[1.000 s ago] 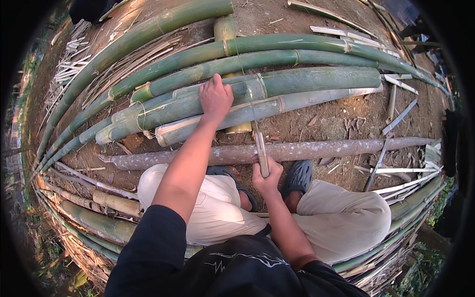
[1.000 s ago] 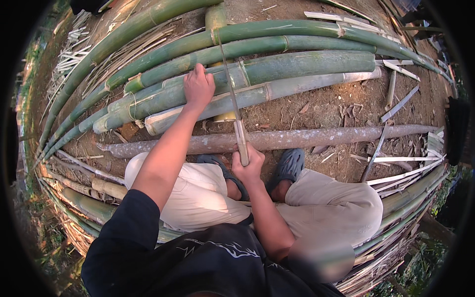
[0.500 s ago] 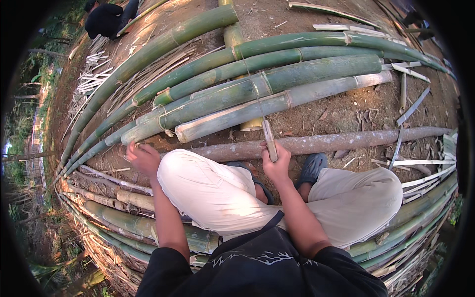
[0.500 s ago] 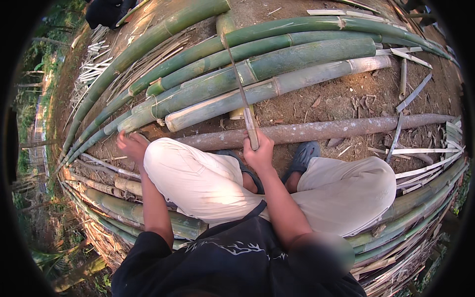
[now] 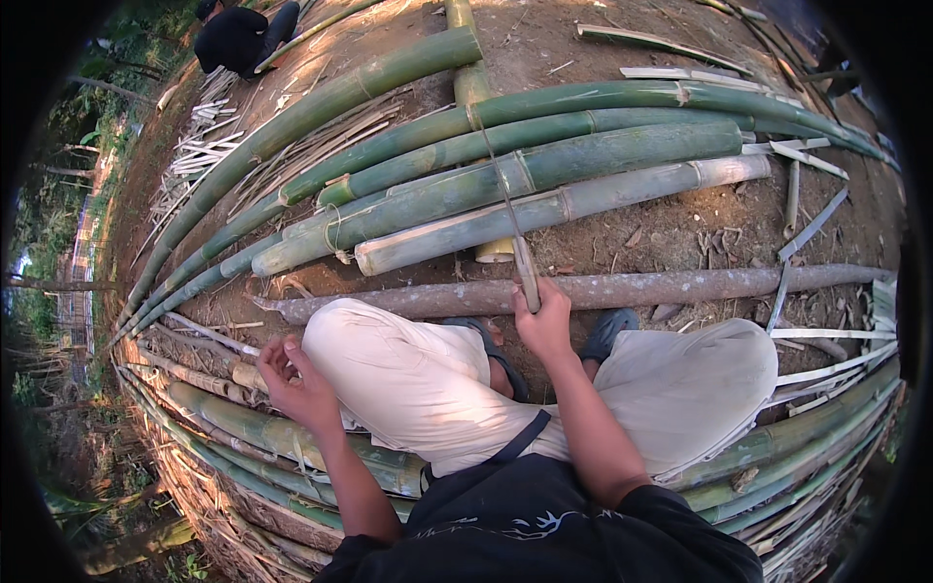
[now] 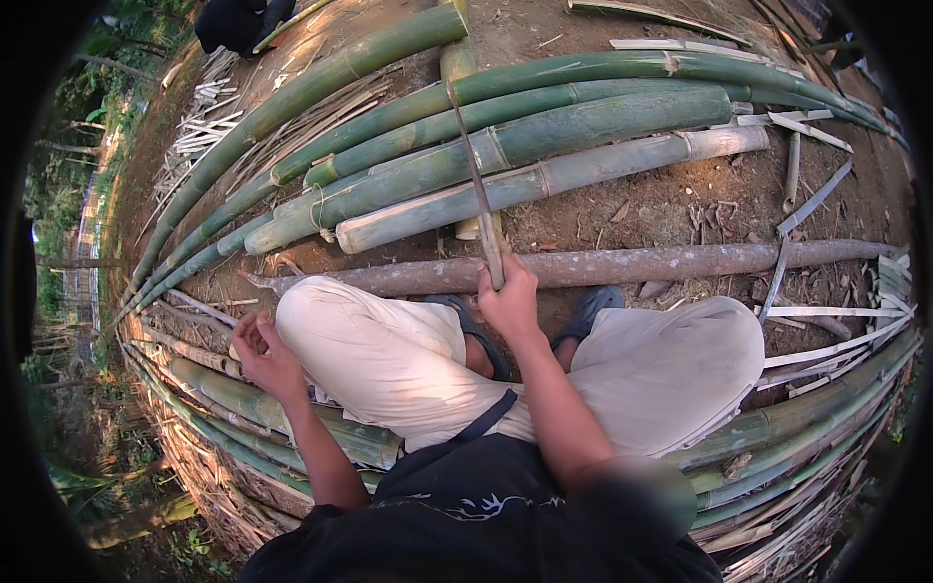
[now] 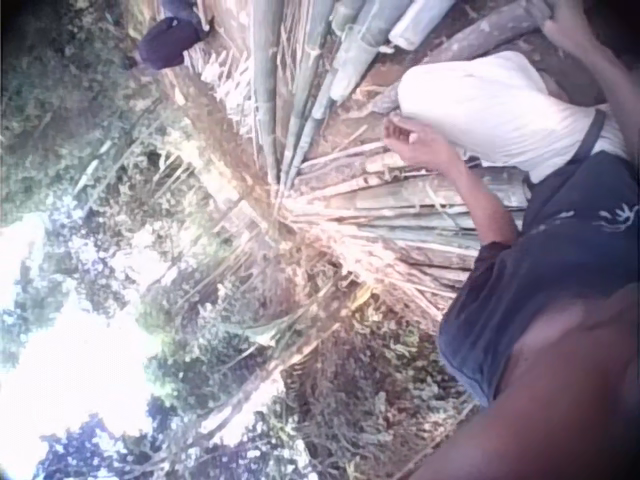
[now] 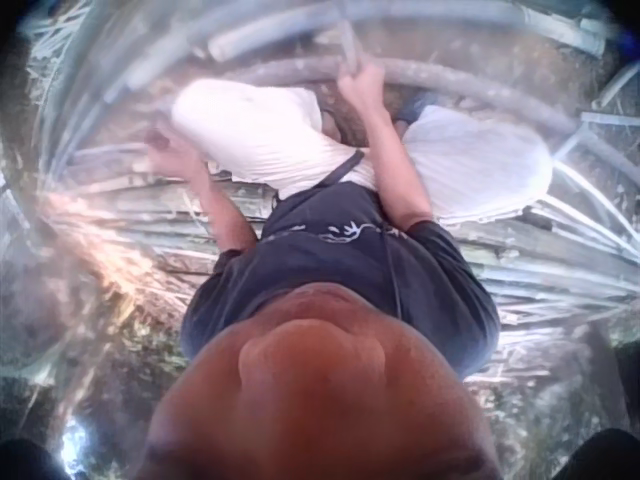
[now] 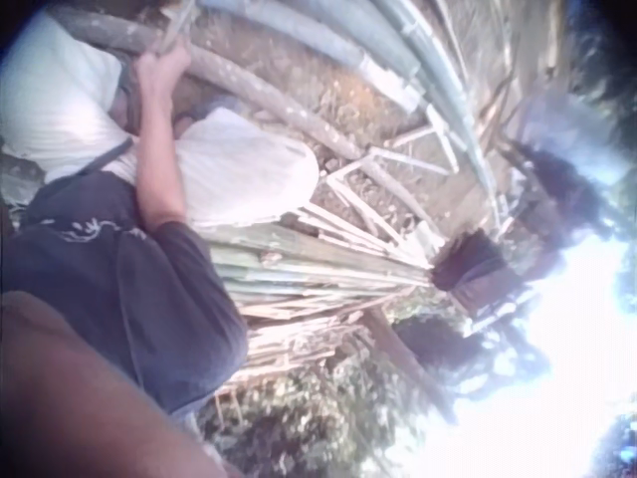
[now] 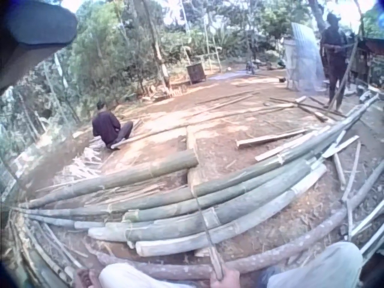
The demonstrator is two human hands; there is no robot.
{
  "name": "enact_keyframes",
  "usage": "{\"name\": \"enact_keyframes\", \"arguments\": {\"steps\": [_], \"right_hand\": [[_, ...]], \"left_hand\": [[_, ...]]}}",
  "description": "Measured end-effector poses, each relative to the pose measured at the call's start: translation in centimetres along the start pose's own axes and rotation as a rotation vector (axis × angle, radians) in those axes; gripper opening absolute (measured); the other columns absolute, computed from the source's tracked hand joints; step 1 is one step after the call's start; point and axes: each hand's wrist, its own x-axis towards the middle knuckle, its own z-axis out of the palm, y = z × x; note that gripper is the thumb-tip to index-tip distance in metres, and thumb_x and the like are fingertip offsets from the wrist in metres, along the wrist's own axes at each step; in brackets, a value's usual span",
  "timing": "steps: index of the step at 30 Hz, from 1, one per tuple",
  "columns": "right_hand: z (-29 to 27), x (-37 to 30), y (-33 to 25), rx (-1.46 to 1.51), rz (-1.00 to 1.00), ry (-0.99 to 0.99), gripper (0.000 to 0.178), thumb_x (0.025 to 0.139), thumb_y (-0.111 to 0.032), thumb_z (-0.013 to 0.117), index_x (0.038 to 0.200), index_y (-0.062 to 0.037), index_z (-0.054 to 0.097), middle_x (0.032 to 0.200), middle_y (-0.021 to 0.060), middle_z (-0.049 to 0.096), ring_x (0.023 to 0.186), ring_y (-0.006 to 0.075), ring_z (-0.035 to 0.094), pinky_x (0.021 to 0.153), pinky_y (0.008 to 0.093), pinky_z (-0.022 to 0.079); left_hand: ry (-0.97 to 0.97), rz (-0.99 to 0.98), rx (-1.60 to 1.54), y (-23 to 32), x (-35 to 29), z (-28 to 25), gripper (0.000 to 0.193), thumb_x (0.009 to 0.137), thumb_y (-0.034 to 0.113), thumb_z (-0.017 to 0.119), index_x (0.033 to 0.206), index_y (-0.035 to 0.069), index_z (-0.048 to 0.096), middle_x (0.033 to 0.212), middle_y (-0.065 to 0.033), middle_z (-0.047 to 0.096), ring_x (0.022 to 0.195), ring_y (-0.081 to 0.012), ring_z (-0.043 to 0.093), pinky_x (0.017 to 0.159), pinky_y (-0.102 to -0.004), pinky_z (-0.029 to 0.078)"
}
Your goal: The person sits on the ground and uses a hand saw to cut a long green bamboo pole into smaller sections. They position the bamboo between their legs and saw through it repeatedly, creating a pile of cut pieces.
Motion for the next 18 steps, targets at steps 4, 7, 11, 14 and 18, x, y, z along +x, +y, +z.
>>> {"name": "enact_keyframes", "arguments": {"steps": [4, 7, 11, 14, 18], "right_hand": [[-1.1, 0.4, -0.2, -0.038, 0.044, 0.016, 0.017, 0.09, -0.014, 0.066, 0.087, 0.0024, 0.063, 0.075, 0.022, 0.062, 0.071, 0.0404, 0.062, 0.068, 0.0458, 0.049], [0.1, 0.7, -1.1, -0.046, 0.044, 0.032, 0.019, 0.092, -0.016, 0.068, 0.085, 0.0011, 0.062, 0.069, 0.0158, 0.061, 0.06, 0.0284, 0.058, 0.061, 0.0393, 0.046], [0.9, 0.4, -0.9, -0.032, 0.107, 0.016, 0.023, 0.093, -0.014, 0.068, 0.079, 0.0007, 0.057, 0.066, 0.0162, 0.056, 0.058, 0.0298, 0.056, 0.058, 0.0396, 0.044], [0.7, -0.1, 0.8, -0.003, 0.205, 0.013, 0.024, 0.092, -0.012, 0.068, 0.077, -0.0005, 0.054, 0.065, 0.014, 0.052, 0.056, 0.026, 0.053, 0.055, 0.0377, 0.043], [1.8, 0.0, 1.7, 0.044, 0.192, -0.05, 0.026, 0.093, -0.011, 0.067, 0.074, -0.0017, 0.052, 0.063, 0.0094, 0.046, 0.054, 0.0191, 0.044, 0.053, 0.0348, 0.039]], "left_hand": [[-0.218, 0.255, -0.243, 7.7, 4.4, 8.8, 0.017, 0.104, 0.014, 0.052, 0.112, 0.0, 0.057, 0.1, -0.009, 0.07, 0.093, -0.0158, 0.066, 0.085, -0.0288, 0.052], [-0.69, 0.248, -0.166, 8.2, 10.0, 19.7, 0.019, 0.101, 0.019, 0.057, 0.106, 0.0, 0.061, 0.091, -0.0115, 0.071, 0.086, -0.0176, 0.068, 0.081, -0.031, 0.052], [-0.897, 0.289, 0.219, 6.0, 11.5, 29.5, 0.028, 0.098, 0.027, 0.06, 0.112, 0.002, 0.061, 0.101, -0.0161, 0.07, 0.093, -0.0324, 0.068, 0.086, -0.0406, 0.052], [-0.945, 0.543, 0.381, 6.0, 8.9, 29.7, 0.034, 0.098, 0.031, 0.058, 0.117, 0.003, 0.059, 0.116, -0.0194, 0.064, 0.105, -0.0396, 0.062, 0.091, -0.0472, 0.05], [-1.122, 0.54, 0.476, 6.6, 9.5, 27.7, 0.039, 0.098, 0.033, 0.058, 0.124, 0.004, 0.057, 0.124, -0.02, 0.058, 0.117, -0.0391, 0.057, 0.095, -0.0476, 0.048]]}}
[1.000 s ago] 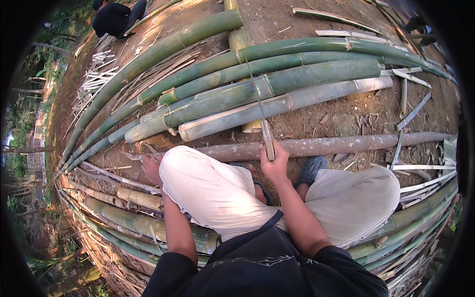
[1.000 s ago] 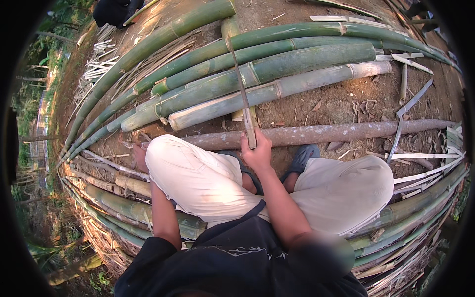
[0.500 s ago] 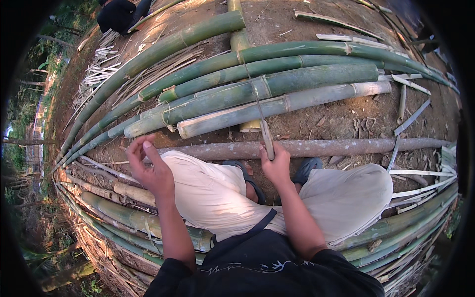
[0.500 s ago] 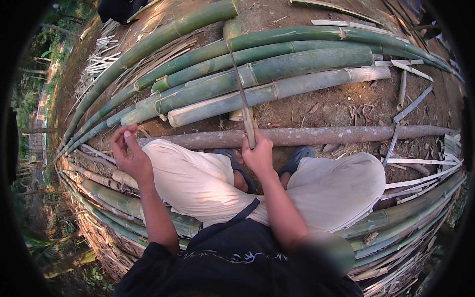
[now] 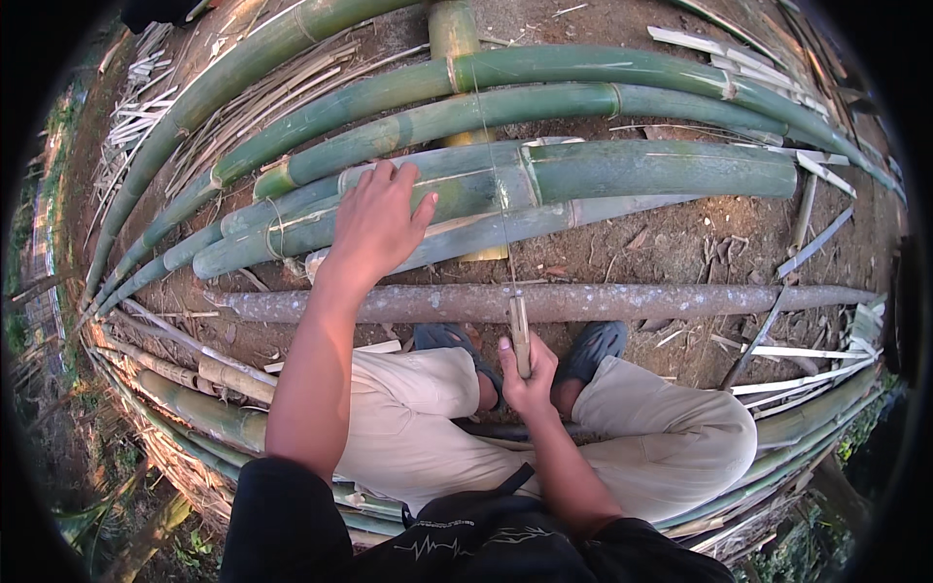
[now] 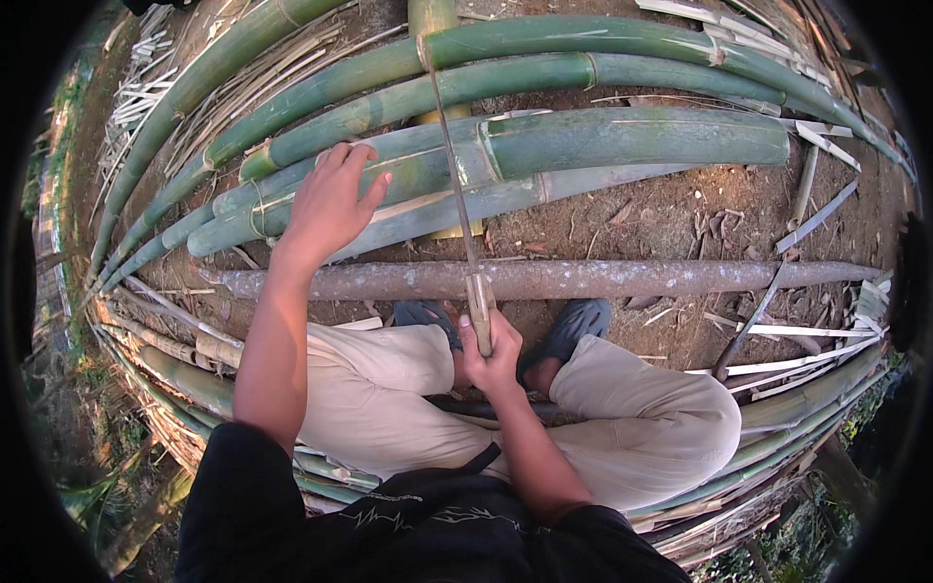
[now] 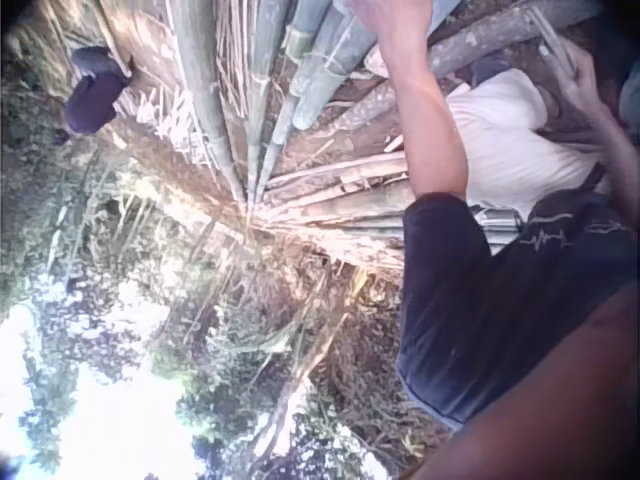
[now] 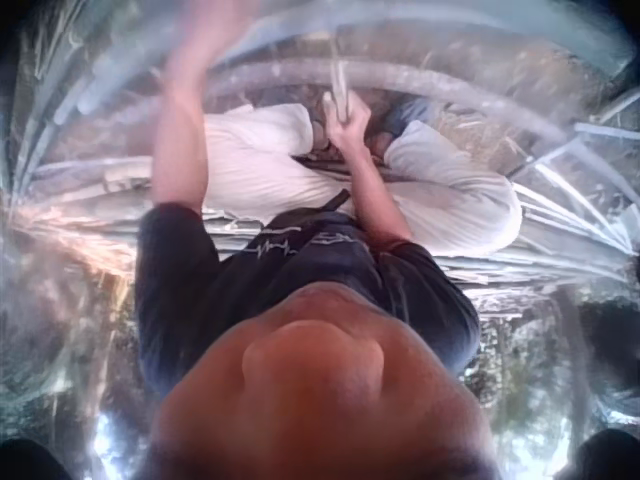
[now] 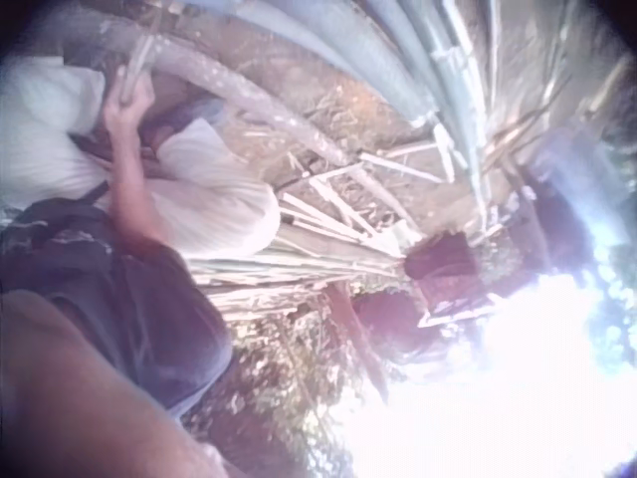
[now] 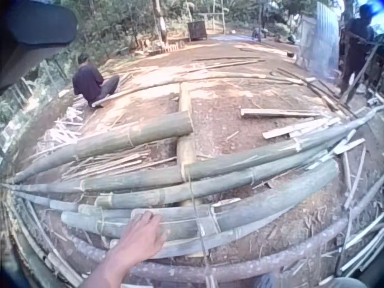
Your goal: The person sits on the ground and uses a hand saw to cut a long green bamboo pole into smaller sections. They position the bamboo between their legs and saw through it repeatedly, creating a pile of cut pieces.
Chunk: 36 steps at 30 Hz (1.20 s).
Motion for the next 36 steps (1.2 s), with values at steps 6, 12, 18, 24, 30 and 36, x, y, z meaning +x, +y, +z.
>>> {"name": "enact_keyframes", "arguments": {"steps": [6, 12, 18, 24, 30, 36], "right_hand": [[-0.3, -0.2, -0.9, -0.022, 0.081, -0.021, 0.024, 0.093, -0.009, 0.067, 0.075, -0.0017, 0.053, 0.062, 0.0076, 0.045, 0.054, 0.0166, 0.042, 0.053, 0.0345, 0.038], [-0.9, 0.8, 0.2, -0.046, 0.027, -0.034, 0.024, 0.097, -0.018, 0.065, 0.082, -0.0006, 0.059, 0.063, -0.0002, 0.053, 0.059, 0.0075, 0.047, 0.055, 0.0284, 0.041], [-1.8, 0.9, -0.6, -0.177, 0.077, -0.02, 0.024, 0.092, -0.019, 0.066, 0.081, 0.0016, 0.059, 0.063, 0.0142, 0.056, 0.058, 0.0214, 0.05, 0.061, 0.039, 0.044], [-1.5, 0.4, -1.2, -0.156, -0.024, 0.044, 0.025, 0.092, -0.02, 0.066, 0.078, 0.0009, 0.059, 0.061, 0.0125, 0.054, 0.058, 0.0196, 0.047, 0.06, 0.0406, 0.042], [-0.6, -0.3, -0.9, -0.105, -0.01, 0.057, 0.025, 0.091, -0.02, 0.066, 0.077, 0.0004, 0.06, 0.061, 0.0146, 0.055, 0.057, 0.0233, 0.051, 0.061, 0.0417, 0.044], [-0.7, 0.0, 0.1, -0.157, -0.057, 0.062, 0.027, 0.089, -0.023, 0.065, 0.08, 0.0023, 0.063, 0.071, 0.0243, 0.063, 0.069, 0.0433, 0.062, 0.07, 0.0492, 0.047]], "left_hand": [[-0.104, 0.035, 0.034, -0.7, -5.3, -0.1, 0.048, 0.099, 0.035, 0.057, 0.133, 0.002, 0.052, 0.131, -0.0216, 0.055, 0.123, -0.0393, 0.053, 0.102, -0.0485, 0.044], [-0.065, -0.002, 0.015, -0.1, -9.5, -4.0, 0.051, 0.1, 0.036, 0.056, 0.136, 0.0, 0.051, 0.133, -0.0208, 0.056, 0.125, -0.0391, 0.053, 0.103, -0.0477, 0.044], [0.126, 0.055, -0.294, -1.6, -14.4, -5.2, 0.051, 0.1, 0.043, 0.057, 0.133, 0.004, 0.055, 0.134, -0.019, 0.058, 0.122, -0.0365, 0.057, 0.101, -0.0424, 0.046], [0.369, -0.068, -0.525, -1.4, -20.0, -4.3, 0.042, 0.098, 0.033, 0.061, 0.125, 0.001, 0.059, 0.119, -0.0205, 0.066, 0.11, -0.0394, 0.063, 0.093, -0.0451, 0.049], [0.428, -0.181, -0.049, -1.5, -33.1, -2.4, 0.024, 0.097, 0.019, 0.062, 0.115, 0.002, 0.065, 0.115, -0.0157, 0.068, 0.113, -0.0353, 0.062, 0.096, -0.0433, 0.047], [0.565, -0.163, -0.031, 1.5, -40.9, -4.2, 0.027, 0.094, 0.008, 0.063, 0.12, 0.003, 0.065, 0.129, -0.0111, 0.063, 0.128, -0.0338, 0.053, 0.108, -0.0441, 0.04]]}}
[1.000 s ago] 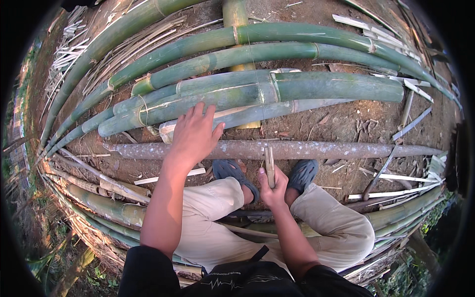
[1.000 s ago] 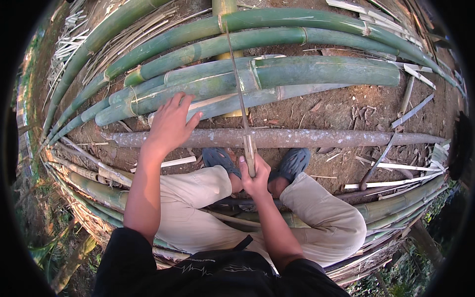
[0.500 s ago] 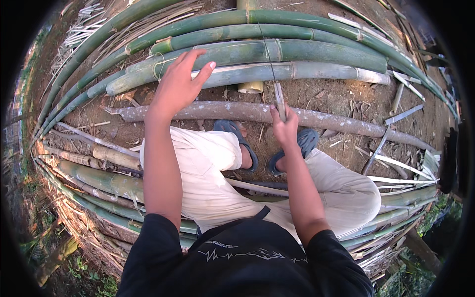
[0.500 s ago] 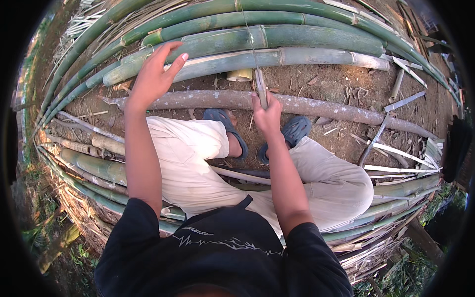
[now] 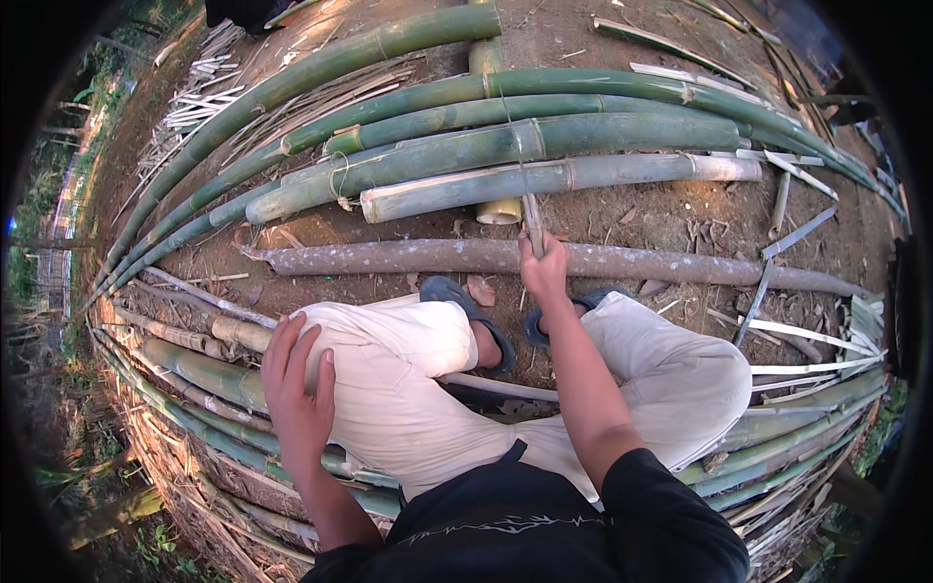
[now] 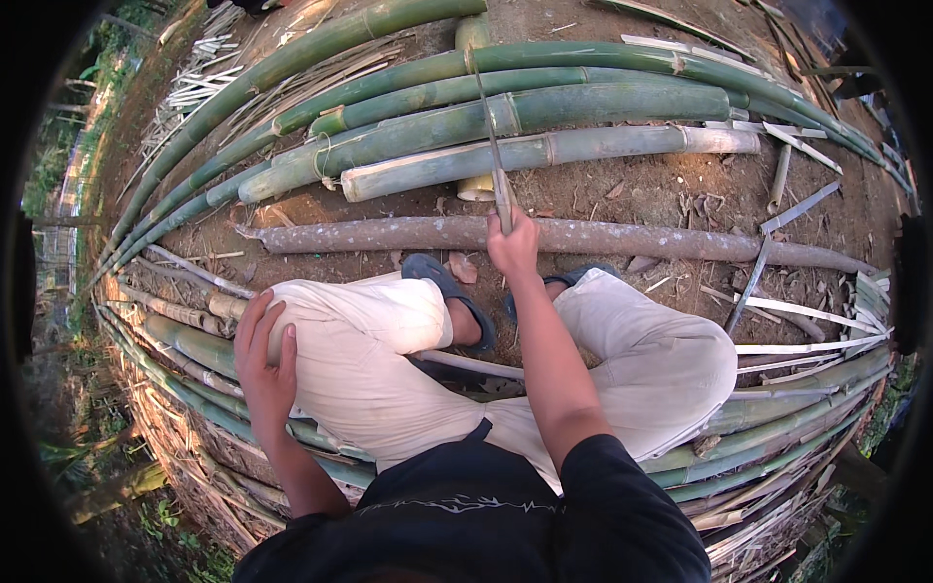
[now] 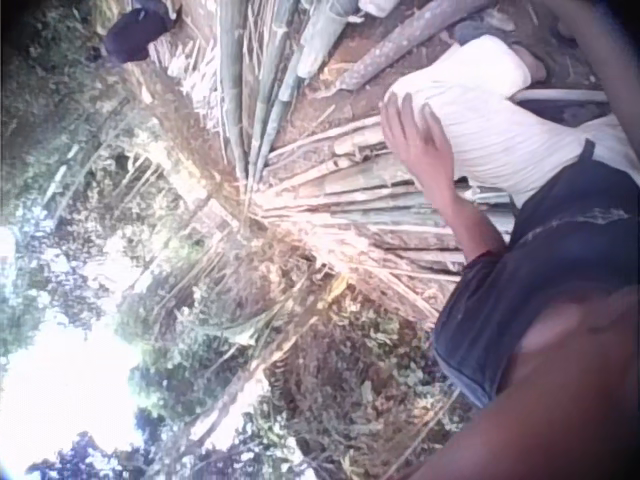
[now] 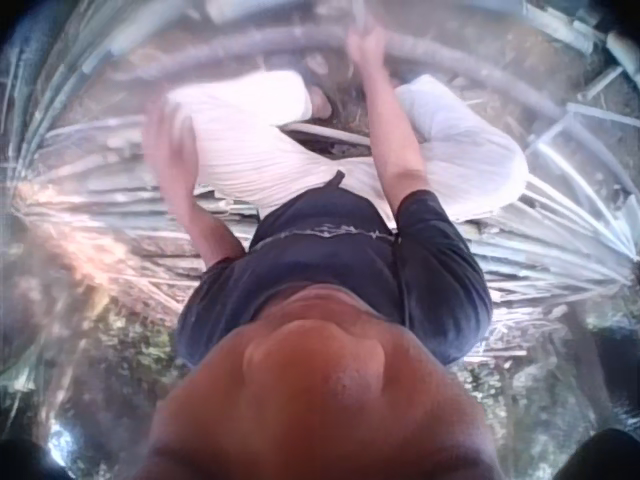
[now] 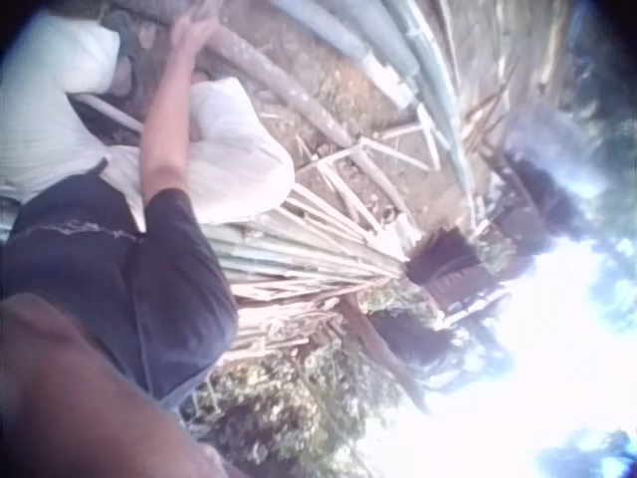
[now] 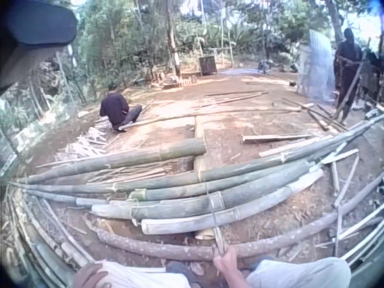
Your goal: The person sits on the ground and uses a hand saw to cut a long green bamboo pole into smaller sections. They position the bamboo between their legs and saw through it repeatedly, creating a pile of cut pieces.
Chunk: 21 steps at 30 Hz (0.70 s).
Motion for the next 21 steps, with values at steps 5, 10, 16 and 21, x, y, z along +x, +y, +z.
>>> {"name": "enact_keyframes", "arguments": {"steps": [5, 10, 16, 21], "right_hand": [[1.5, 0.1, 0.5, 0.028, -0.021, 0.053, 0.029, 0.089, -0.024, 0.066, 0.078, 0.0023, 0.062, 0.065, 0.0198, 0.059, 0.063, 0.0337, 0.057, 0.066, 0.0459, 0.046], [1.3, 0.1, 0.1, 0.08, -0.016, 0.036, 0.029, 0.09, -0.024, 0.067, 0.077, 0.0016, 0.061, 0.061, 0.0155, 0.055, 0.058, 0.0229, 0.051, 0.061, 0.0418, 0.044], [0.1, 0.1, 1.4, 0.061, -0.035, 0.068, 0.029, 0.09, -0.024, 0.066, 0.077, 0.001, 0.059, 0.061, 0.0118, 0.052, 0.058, 0.0193, 0.048, 0.059, 0.0399, 0.042], [1.6, -0.5, -0.3, 0.076, 0.007, 0.038, 0.024, 0.09, -0.022, 0.065, 0.083, 0.0014, 0.063, 0.067, 0.0202, 0.06, 0.062, 0.0354, 0.058, 0.065, 0.0451, 0.046]], "left_hand": [[0.133, -0.018, -0.139, 2.7, 1.3, -4.6, 0.024, 0.088, 0.004, 0.069, 0.112, 0.001, 0.068, 0.099, -0.0139, 0.071, 0.084, -0.0289, 0.067, 0.076, -0.0368, 0.051], [0.006, 0.214, -0.174, 5.5, 4.5, -5.5, 0.023, 0.089, 0.008, 0.07, 0.111, 0.001, 0.068, 0.097, -0.0146, 0.071, 0.087, -0.0285, 0.069, 0.078, -0.0374, 0.052], [-0.466, 0.536, -0.257, 7.4, 14.7, -1.9, 0.022, 0.091, 0.017, 0.069, 0.109, 0.003, 0.068, 0.101, -0.016, 0.07, 0.093, -0.0359, 0.067, 0.082, -0.0421, 0.052], [-0.584, 0.542, -0.073, 7.1, 26.1, 9.8, 0.043, 0.095, 0.035, 0.062, 0.122, 0.002, 0.058, 0.12, -0.0203, 0.063, 0.118, -0.0378, 0.057, 0.099, -0.0457, 0.046]]}}
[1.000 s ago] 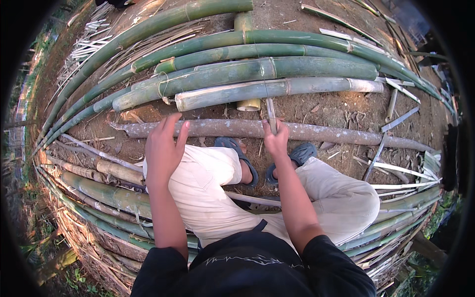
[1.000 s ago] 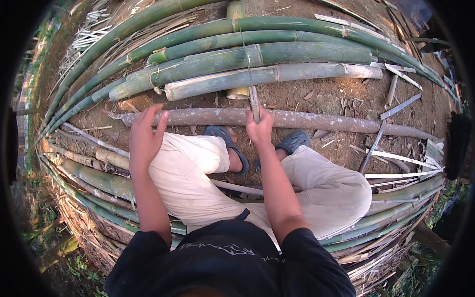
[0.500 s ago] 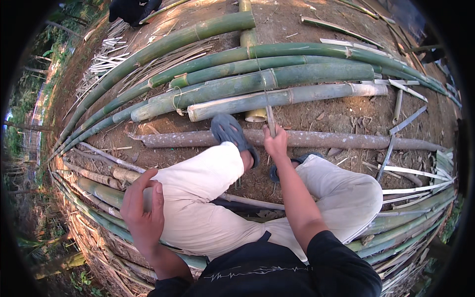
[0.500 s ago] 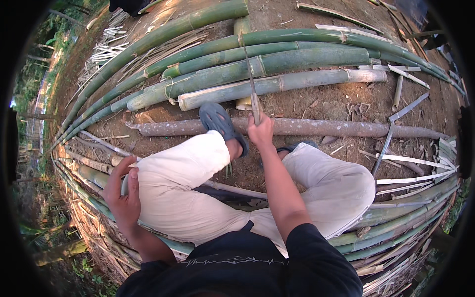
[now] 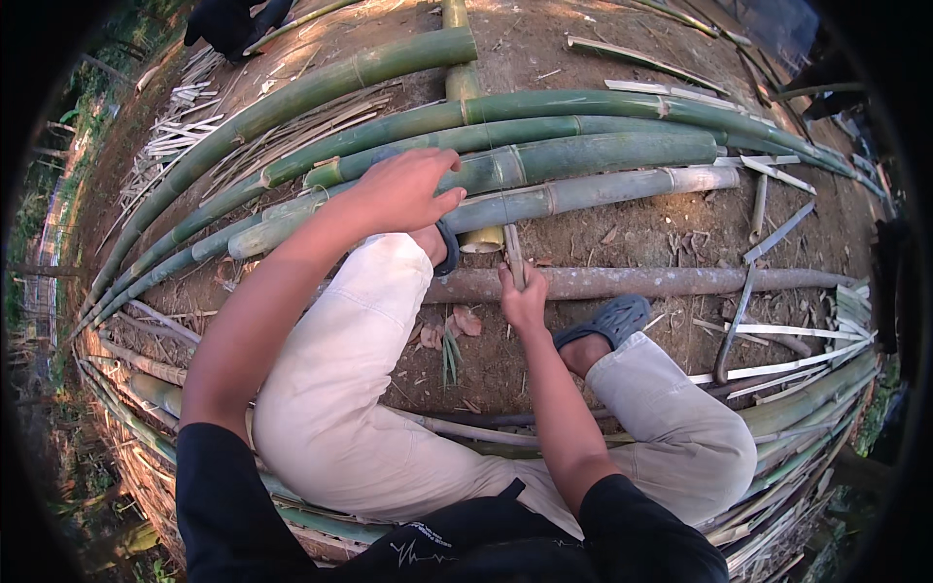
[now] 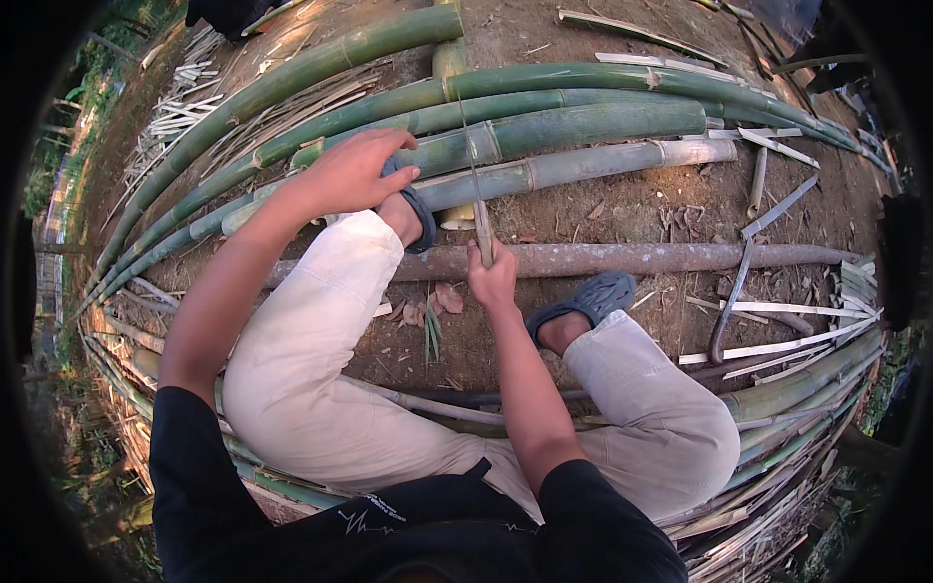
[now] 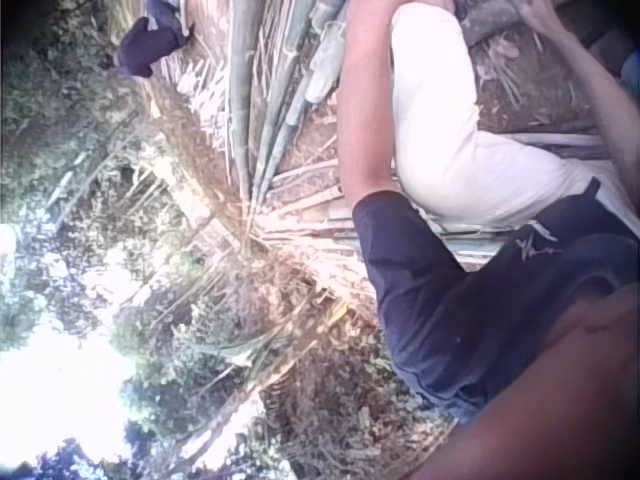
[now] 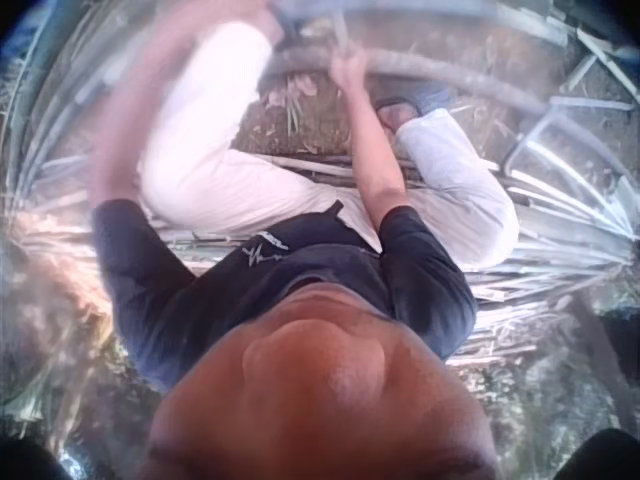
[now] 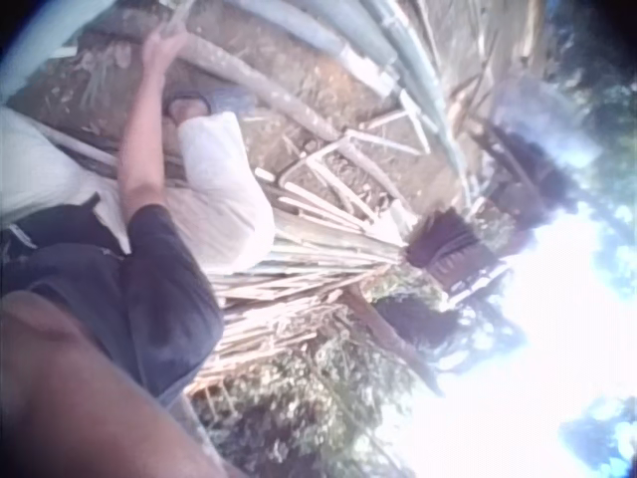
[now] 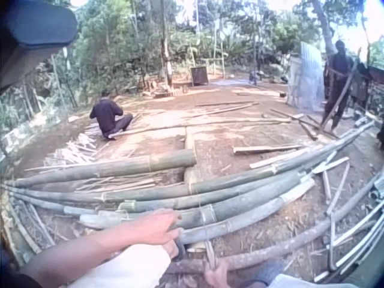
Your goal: The person sits on the ground and uses a hand saw to cut a long green bamboo pole into smaller sections. They position the bamboo between their legs and saw through it repeatedly, creating a pile of cut pieces.
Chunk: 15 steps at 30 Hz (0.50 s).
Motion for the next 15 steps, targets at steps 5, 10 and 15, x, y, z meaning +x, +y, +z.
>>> {"name": "enact_keyframes", "arguments": {"steps": [5, 10, 15], "right_hand": [[-0.2, -0.1, -0.1, 0.05, -0.005, 0.028, 0.021, 0.091, -0.018, 0.065, 0.082, 0.0009, 0.06, 0.063, 0.0167, 0.056, 0.057, 0.0256, 0.055, 0.061, 0.0414, 0.045], [-1.1, -0.5, 0.3, 0.019, -0.004, -0.029, 0.022, 0.092, -0.015, 0.066, 0.079, 0.0007, 0.059, 0.06, 0.013, 0.054, 0.054, 0.0217, 0.053, 0.057, 0.0387, 0.045], [-0.7, -0.4, 1.6, 0.048, -0.061, 0.002, 0.023, 0.09, -0.01, 0.066, 0.073, -0.0009, 0.056, 0.059, 0.0118, 0.051, 0.051, 0.0201, 0.05, 0.053, 0.0358, 0.042]], "left_hand": [[-0.052, -0.204, 0.149, -7.4, 11.0, 11.5, 0.062, 0.094, 0.042, 0.062, 0.136, 0.0, 0.047, 0.139, -0.0254, 0.05, 0.133, -0.0406, 0.046, 0.107, -0.047, 0.042], [0.19, -0.351, -0.31, -12.1, 15.1, 16.9, 0.046, 0.103, 0.039, 0.039, 0.119, 0.0, 0.054, 0.126, -0.023, 0.056, 0.123, -0.0401, 0.051, 0.103, -0.0492, 0.042], [0.247, -0.387, -0.078, -11.6, 15.5, 18.8, 0.042, 0.103, 0.041, 0.04, 0.112, 0.002, 0.054, 0.118, -0.0195, 0.059, 0.119, -0.0376, 0.054, 0.101, -0.0492, 0.044]]}}
